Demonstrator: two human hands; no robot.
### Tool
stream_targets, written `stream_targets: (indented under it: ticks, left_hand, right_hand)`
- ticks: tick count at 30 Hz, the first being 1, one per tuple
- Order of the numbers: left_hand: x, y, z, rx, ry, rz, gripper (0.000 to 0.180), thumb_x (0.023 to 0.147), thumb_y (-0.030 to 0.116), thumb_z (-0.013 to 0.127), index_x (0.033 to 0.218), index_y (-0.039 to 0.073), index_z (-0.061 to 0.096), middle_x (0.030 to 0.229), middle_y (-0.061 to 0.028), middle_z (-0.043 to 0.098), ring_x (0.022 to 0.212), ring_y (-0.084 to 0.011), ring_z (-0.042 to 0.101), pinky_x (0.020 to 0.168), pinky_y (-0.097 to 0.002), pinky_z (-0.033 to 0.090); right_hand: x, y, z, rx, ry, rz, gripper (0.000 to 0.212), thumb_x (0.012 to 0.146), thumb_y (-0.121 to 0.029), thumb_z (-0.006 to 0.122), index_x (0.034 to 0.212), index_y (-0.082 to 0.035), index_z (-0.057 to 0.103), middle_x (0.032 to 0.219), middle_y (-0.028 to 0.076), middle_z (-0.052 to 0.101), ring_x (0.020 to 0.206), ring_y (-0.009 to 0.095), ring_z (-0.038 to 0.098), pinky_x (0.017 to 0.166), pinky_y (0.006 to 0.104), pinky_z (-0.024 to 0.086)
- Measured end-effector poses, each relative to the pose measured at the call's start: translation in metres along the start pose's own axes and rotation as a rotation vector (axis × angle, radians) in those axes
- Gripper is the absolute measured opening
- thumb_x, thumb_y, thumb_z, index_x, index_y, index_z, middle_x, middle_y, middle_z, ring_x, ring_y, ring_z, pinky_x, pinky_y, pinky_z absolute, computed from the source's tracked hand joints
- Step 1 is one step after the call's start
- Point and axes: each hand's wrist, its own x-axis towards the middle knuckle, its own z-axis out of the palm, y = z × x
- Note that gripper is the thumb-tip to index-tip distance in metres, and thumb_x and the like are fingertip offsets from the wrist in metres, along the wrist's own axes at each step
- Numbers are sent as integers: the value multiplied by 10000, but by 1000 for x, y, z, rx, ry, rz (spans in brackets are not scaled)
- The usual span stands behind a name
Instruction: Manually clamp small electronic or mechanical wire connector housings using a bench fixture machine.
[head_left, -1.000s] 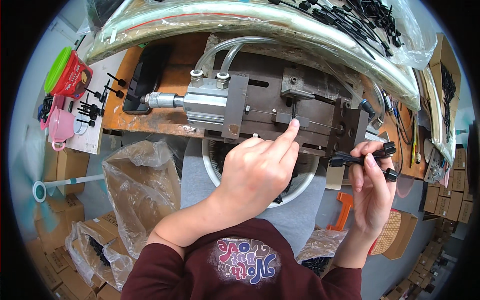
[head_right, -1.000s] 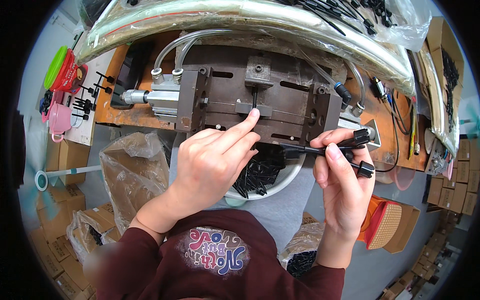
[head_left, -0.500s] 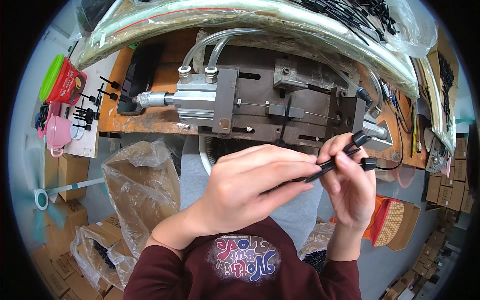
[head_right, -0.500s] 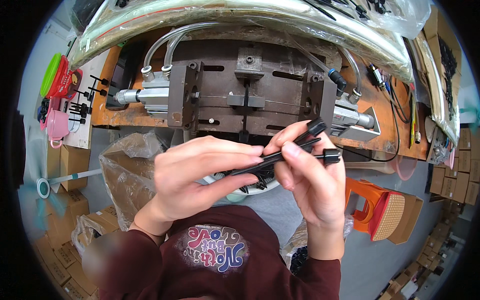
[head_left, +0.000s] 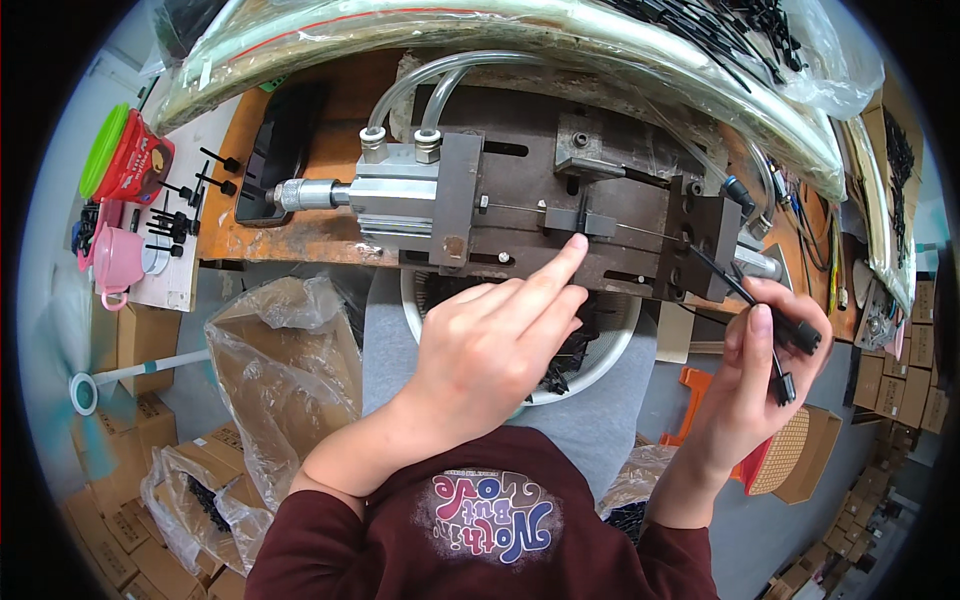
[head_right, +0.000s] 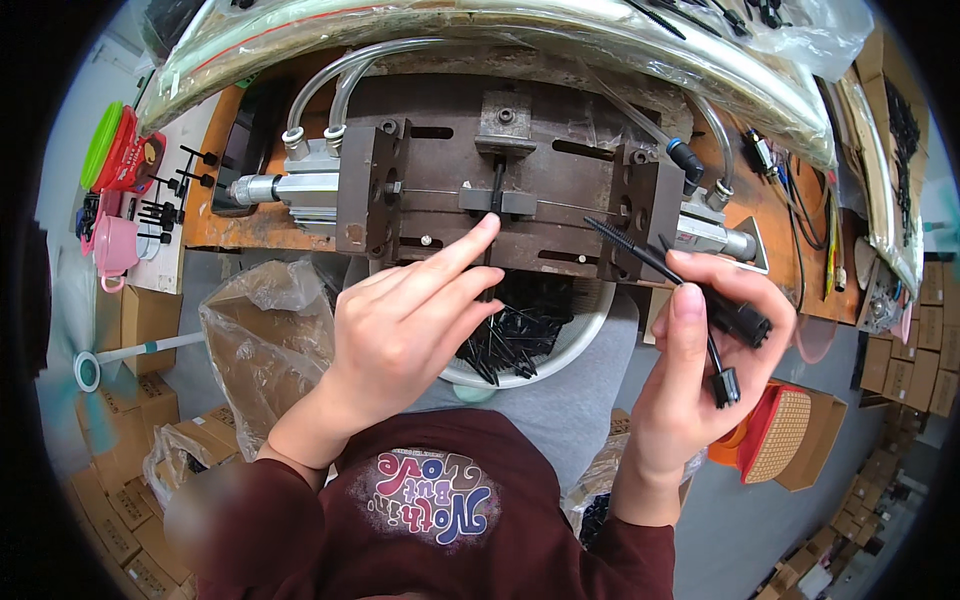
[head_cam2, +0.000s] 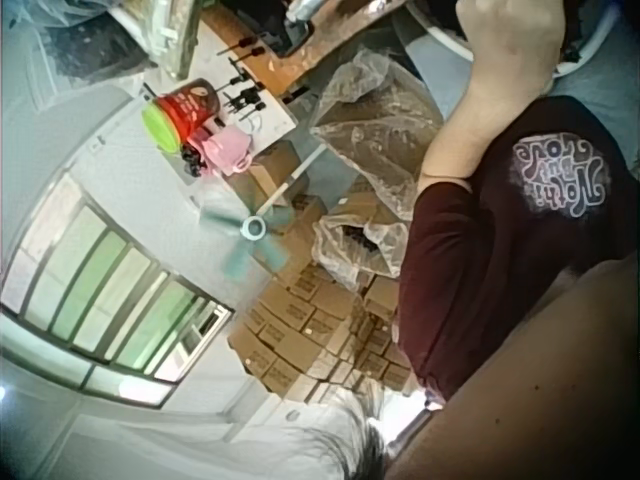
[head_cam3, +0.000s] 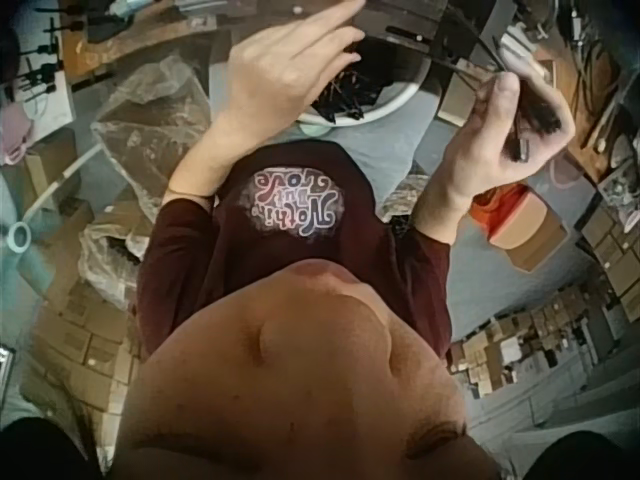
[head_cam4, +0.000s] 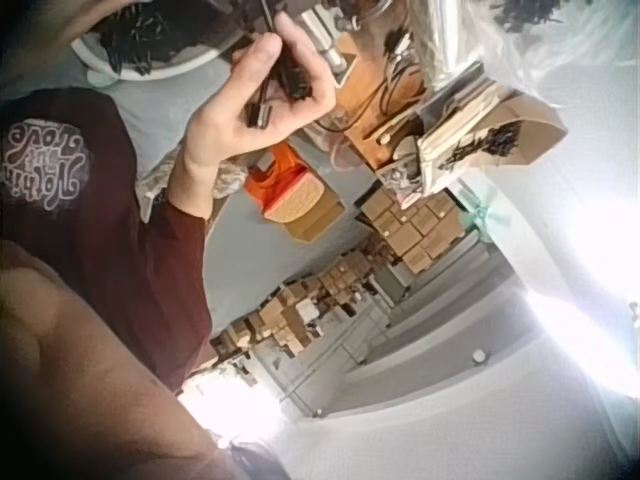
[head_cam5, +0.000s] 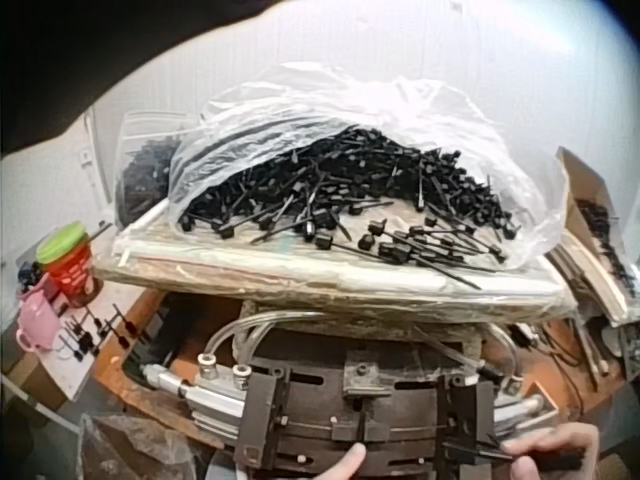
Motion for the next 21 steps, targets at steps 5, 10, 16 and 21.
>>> stream_targets:
  ticks: [5,10,16,21]
  left_hand:
    - [10,1,6,174,-42,23,255,708,115,790,938,37,710,1249,-94,667,660,-166,640,613,-270,503]
    - [12,2,2,169,-70,9,266,710,125,792,952,44,714,1242,-92,670,650,-159,635,605,-266,499]
    - [10,13,-7,-557,40,-81,366,693,75,859,1027,24,719,1057,-132,719,780,-177,709,672,-285,579]
    - [6,21,-14,-616,70,-34,337,691,29,846,1004,18,724,951,-119,718,809,-231,706,686,-305,579]
  right_hand:
    - [-6,-1,1,-98,-35,-61,155,917,8,623,1026,-19,516,1131,195,628,653,85,528,589,197,455]
    - [-12,-2,-2,-457,-23,-273,174,881,59,646,1026,9,565,1192,162,499,740,122,585,579,210,509]
    - [-22,-5,-4,-834,-284,-601,374,702,77,680,1065,-10,713,1036,92,522,846,223,597,690,303,538]
    - [-26,13,16,-661,-360,-757,363,711,53,700,1074,72,702,1064,170,624,744,258,669,603,315,552]
